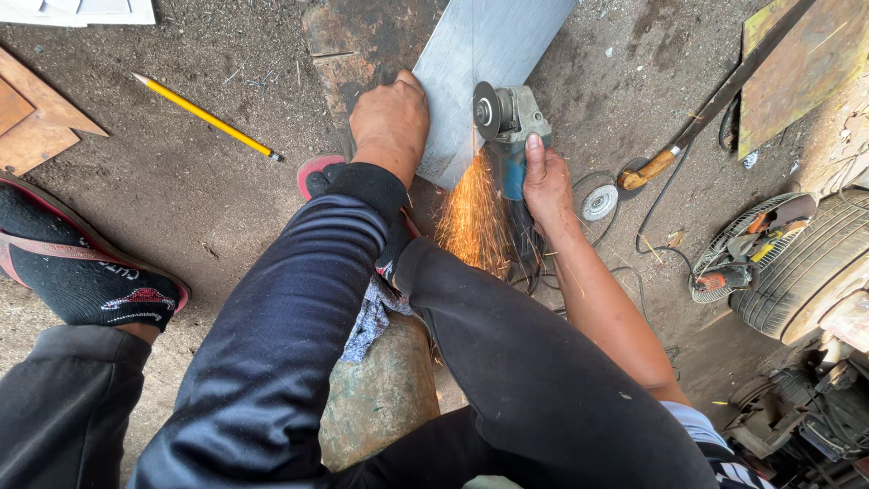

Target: The person uses an angle grinder to cut a metal sheet along marked lines, producing sparks. The person repositions the sheet multiple times to complete different cuts and separates the cut pieces.

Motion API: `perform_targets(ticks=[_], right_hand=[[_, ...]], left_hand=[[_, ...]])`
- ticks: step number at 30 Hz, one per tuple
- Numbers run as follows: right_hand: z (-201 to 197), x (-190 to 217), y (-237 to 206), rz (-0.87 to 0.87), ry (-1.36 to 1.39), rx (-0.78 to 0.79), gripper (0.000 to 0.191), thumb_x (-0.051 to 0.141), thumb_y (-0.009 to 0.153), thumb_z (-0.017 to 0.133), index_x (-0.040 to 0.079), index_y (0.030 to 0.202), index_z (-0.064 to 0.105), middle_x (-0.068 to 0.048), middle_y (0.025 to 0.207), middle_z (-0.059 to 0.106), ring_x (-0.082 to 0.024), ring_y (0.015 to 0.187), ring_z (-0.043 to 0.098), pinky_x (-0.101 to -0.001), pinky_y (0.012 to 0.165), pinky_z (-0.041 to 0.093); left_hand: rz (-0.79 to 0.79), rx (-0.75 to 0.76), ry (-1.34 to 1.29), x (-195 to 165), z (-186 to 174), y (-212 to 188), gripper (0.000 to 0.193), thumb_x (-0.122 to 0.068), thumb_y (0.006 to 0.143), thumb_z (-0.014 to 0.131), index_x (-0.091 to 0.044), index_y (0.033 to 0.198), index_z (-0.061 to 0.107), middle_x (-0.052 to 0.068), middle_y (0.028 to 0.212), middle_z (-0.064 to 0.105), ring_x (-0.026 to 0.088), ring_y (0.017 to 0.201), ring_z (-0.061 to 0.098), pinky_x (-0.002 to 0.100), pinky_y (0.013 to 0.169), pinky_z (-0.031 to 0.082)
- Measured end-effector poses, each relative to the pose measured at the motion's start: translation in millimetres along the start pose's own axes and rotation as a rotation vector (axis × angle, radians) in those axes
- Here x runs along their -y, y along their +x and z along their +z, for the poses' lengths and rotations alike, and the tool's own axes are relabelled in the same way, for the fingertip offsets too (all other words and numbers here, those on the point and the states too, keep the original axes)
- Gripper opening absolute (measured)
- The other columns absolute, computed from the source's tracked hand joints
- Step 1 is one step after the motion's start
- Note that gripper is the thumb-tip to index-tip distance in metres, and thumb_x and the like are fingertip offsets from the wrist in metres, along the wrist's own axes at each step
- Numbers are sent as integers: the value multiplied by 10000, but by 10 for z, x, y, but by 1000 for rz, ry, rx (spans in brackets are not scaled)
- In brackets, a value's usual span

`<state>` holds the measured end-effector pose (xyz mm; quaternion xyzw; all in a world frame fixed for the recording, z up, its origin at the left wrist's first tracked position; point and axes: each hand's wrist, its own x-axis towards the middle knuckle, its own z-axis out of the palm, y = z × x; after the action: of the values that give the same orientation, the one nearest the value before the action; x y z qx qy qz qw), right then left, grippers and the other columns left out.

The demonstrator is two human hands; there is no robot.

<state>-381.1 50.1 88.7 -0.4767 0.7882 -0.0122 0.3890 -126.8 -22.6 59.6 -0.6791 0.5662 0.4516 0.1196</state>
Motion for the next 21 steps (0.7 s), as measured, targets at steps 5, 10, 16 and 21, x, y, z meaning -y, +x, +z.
perform_targets(ticks=[5,10,16,21], right_hand=[[15,-38,1,-51,36,-19,867,756,978,341,-43,1037,673,-176,900,698,-252,890,676,-420,845,510],[36,-50,25,-14,85,-8,847,752,977,362,-35,989,675,-164,897,694,-221,869,641,-408,808,525],[60,-91,77,-23,100,-25,832,739,989,382,-44,933,658,-149,849,676,-210,832,614,-407,777,521],[53,-120,99,-68,33,-43,829,730,1002,361,-43,939,655,-143,832,666,-219,817,632,-408,792,507]], left_hand=[[12,-15,-4,4,-6,3,271,-125,1006,487,-6,1234,573,240,1118,717,391,1036,712,476,832,601],[8,-1,-6,1,-6,-13,268,-131,1024,477,7,1233,572,244,1113,718,389,1030,718,486,832,602],[3,1,-4,7,7,-12,267,-126,1017,478,2,1232,572,242,1122,714,389,1034,716,486,830,603],[-4,4,-28,8,26,-4,273,-135,1026,459,0,1232,577,246,1122,713,390,1040,713,482,838,602]])
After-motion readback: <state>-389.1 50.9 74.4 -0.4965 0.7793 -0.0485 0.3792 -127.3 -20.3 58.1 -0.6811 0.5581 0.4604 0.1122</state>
